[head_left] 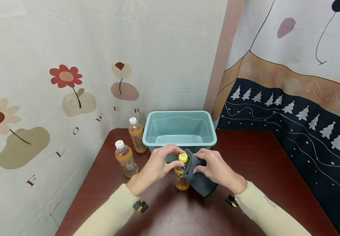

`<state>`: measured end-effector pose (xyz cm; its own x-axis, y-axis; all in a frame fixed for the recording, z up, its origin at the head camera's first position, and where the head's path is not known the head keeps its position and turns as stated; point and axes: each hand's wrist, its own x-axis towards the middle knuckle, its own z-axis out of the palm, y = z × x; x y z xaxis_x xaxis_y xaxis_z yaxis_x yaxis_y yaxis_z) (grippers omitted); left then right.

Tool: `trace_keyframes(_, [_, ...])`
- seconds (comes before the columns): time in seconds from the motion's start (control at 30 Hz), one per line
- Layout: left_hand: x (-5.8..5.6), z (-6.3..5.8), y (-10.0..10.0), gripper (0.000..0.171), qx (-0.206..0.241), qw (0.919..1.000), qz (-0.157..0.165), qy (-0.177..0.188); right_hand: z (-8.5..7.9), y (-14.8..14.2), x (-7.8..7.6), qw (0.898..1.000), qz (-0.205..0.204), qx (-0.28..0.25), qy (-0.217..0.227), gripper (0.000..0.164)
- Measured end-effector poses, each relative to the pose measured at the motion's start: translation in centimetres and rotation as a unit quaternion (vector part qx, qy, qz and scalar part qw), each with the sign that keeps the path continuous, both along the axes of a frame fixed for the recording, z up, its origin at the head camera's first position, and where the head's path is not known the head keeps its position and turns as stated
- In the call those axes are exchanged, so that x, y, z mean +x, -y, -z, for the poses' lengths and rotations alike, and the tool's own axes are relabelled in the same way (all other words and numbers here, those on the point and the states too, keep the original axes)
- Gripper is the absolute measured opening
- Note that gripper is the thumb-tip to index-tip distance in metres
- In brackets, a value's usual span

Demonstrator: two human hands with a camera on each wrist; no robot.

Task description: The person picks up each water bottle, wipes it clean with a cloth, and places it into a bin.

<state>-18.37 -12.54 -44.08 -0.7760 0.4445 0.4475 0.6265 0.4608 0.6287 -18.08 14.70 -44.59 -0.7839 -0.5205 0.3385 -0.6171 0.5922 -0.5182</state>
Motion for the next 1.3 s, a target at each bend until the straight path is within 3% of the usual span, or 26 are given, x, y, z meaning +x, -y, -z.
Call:
trace_keyframes(0.43, [0.1,-0.1,0.1,0.038,-0.003,1.0000,-0.001,-0.001,3.7,0.6,-0.4,0.998,0.004,0.054,0.031,0.032])
trace_keyframes(0.67, [0.0,-0.1,0.0,0.039,0.000,1.0000,0.005,-0.008,6.5,1.1,-0.9,0.994,-0.018,0.108,0.016,0.031])
trace_keyframes(0.87, [0.0,0.0,0.0,0.038,-0.003,1.0000,0.004,-0.005,8.3,1.3,-1.2,0.992,-0.031,0.122,0.025,0.030])
trace_keyframes(1.1, [0.0,0.0,0.1,0.038,-0.005,0.9999,0.002,-0.009,8.4,1.2,-1.4,0.994,-0.025,0.090,0.059,0.029])
trace_keyframes(1.3, [0.2,0.0,0.2,0.037,-0.004,0.9999,0.002,-0.010,6.5,0.8,-0.9,0.997,-0.008,0.042,0.067,0.028])
